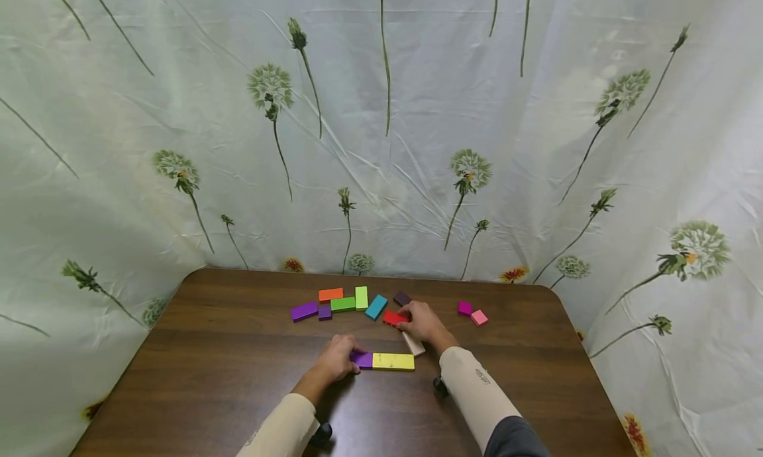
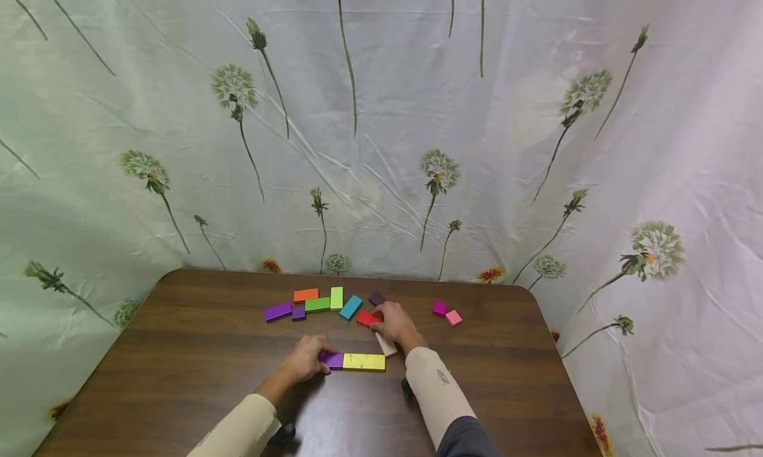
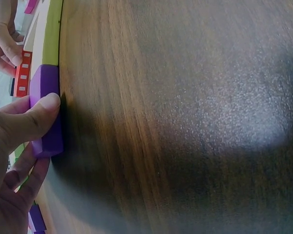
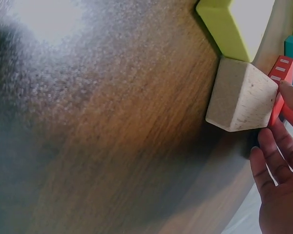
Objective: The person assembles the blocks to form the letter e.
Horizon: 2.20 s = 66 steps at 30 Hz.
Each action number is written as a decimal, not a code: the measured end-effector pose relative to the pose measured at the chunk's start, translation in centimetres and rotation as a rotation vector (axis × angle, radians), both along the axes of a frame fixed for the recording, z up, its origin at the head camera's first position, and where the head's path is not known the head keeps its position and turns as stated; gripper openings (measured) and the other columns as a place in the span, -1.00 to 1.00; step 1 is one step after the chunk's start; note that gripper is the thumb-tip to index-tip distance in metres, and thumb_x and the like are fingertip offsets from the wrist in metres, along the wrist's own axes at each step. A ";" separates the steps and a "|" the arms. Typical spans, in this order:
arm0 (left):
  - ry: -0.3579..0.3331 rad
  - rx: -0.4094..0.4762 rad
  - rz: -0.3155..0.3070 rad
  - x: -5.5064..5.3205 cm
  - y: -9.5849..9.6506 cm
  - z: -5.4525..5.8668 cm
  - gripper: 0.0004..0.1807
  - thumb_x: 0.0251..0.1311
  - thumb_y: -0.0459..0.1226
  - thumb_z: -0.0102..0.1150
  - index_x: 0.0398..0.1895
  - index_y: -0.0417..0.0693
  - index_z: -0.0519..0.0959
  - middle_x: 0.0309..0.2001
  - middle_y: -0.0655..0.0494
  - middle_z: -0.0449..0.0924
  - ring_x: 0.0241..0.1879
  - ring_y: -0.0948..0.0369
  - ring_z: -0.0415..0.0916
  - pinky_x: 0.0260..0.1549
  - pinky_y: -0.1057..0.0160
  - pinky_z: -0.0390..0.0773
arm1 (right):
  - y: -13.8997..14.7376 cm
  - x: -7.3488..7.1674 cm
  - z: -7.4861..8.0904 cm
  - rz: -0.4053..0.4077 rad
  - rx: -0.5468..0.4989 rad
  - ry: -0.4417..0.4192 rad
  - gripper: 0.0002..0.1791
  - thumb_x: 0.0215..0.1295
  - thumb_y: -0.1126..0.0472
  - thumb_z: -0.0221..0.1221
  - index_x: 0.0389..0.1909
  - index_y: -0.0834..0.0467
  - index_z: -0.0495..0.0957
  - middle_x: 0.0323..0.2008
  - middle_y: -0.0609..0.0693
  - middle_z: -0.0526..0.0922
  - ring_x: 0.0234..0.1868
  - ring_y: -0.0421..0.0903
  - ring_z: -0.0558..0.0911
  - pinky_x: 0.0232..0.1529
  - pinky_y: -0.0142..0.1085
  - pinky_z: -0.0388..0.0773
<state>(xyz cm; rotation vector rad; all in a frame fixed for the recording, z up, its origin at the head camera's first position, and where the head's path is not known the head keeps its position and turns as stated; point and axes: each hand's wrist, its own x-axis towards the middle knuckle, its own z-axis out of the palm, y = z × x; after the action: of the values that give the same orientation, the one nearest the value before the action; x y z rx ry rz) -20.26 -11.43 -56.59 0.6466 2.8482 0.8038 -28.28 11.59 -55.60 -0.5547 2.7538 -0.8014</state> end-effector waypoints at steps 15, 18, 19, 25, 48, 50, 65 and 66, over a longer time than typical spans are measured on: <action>-0.012 -0.015 0.009 0.0 0.1 0.0 -0.62 -0.26 -0.40 0.51 -0.22 -0.15 0.74 -0.31 0.04 0.61 -0.25 0.05 0.55 -0.21 0.10 0.54 | 0.3 0.1 -0.4 -0.009 0.006 0.022 -0.69 0.21 0.17 0.30 -0.07 0.22 0.64 -0.17 0.07 0.61 -0.21 -0.09 0.53 -0.18 -0.16 0.51; -0.013 -0.009 0.012 0.1 0.1 0.0 -0.62 -0.26 -0.41 0.51 -0.22 -0.15 0.74 -0.29 0.03 0.62 -0.25 0.06 0.56 -0.21 0.10 0.54 | 0.3 0.1 -0.4 -0.016 0.005 0.017 -0.69 0.20 0.17 0.31 -0.07 0.23 0.64 -0.18 0.06 0.61 -0.23 -0.09 0.52 -0.20 -0.17 0.50; -0.013 -0.007 0.014 0.1 0.1 0.0 -0.62 -0.26 -0.41 0.51 -0.22 -0.15 0.74 -0.29 0.03 0.63 -0.25 0.06 0.56 -0.21 0.10 0.54 | 0.3 0.1 -0.4 -0.019 0.004 0.017 -0.68 0.20 0.17 0.31 -0.07 0.23 0.64 -0.18 0.07 0.61 -0.23 -0.10 0.52 -0.20 -0.17 0.50; -0.011 -0.017 0.013 -0.1 0.1 0.0 -0.63 -0.25 -0.41 0.51 -0.22 -0.16 0.74 -0.31 0.05 0.61 -0.26 0.09 0.54 -0.23 0.13 0.53 | 0.3 0.2 -0.3 -0.030 0.003 0.021 -0.68 0.21 0.16 0.30 -0.06 0.22 0.64 -0.16 0.07 0.60 -0.24 -0.10 0.51 -0.22 -0.19 0.50; 0.004 0.003 -0.002 0.1 -0.1 0.0 -0.62 -0.26 -0.39 0.53 -0.23 -0.11 0.74 -0.29 0.03 0.65 -0.25 0.07 0.57 -0.22 0.15 0.55 | -4.5 -0.5 0.5 -0.020 0.105 0.144 -0.53 0.21 0.00 0.28 0.07 0.18 0.56 -0.14 0.10 0.60 -0.11 0.02 0.54 -0.03 0.00 0.36; 0.021 -0.003 -0.012 0.0 -0.1 0.0 -0.62 -0.27 -0.38 0.53 -0.23 -0.10 0.74 -0.28 0.02 0.66 -0.24 0.06 0.59 -0.21 0.15 0.55 | -5.4 -0.7 0.6 -0.037 0.167 0.145 -0.50 0.23 -0.07 0.24 0.10 0.14 0.55 -0.06 0.11 0.60 -0.02 0.06 0.53 0.01 0.01 0.34; 0.022 -0.001 -0.015 0.1 -0.2 -0.7 -0.62 -0.29 -0.38 0.53 -0.24 -0.10 0.75 -0.32 0.08 0.64 -0.31 0.19 0.54 -0.28 0.24 0.52 | -8.2 -2.5 0.2 -0.047 0.170 0.089 -0.48 0.15 0.09 0.34 0.15 0.11 0.51 0.02 0.11 0.60 -0.01 0.06 0.55 0.04 -0.02 0.38; 0.017 -0.002 -0.010 0.1 -0.2 -0.6 -0.62 -0.28 -0.38 0.53 -0.24 -0.09 0.75 -0.31 0.08 0.65 -0.31 0.19 0.54 -0.27 0.24 0.52 | -8.1 -2.7 0.2 -0.026 0.148 0.075 -0.48 0.15 0.13 0.34 0.15 0.13 0.51 0.00 0.11 0.60 -0.03 0.06 0.55 0.04 -0.03 0.39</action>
<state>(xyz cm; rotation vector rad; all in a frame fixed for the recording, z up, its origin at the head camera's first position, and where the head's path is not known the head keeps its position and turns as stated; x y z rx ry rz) -20.17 -11.59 -57.20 0.6706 2.8580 0.7982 -30.94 3.52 -55.37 -0.5310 2.8637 -0.5872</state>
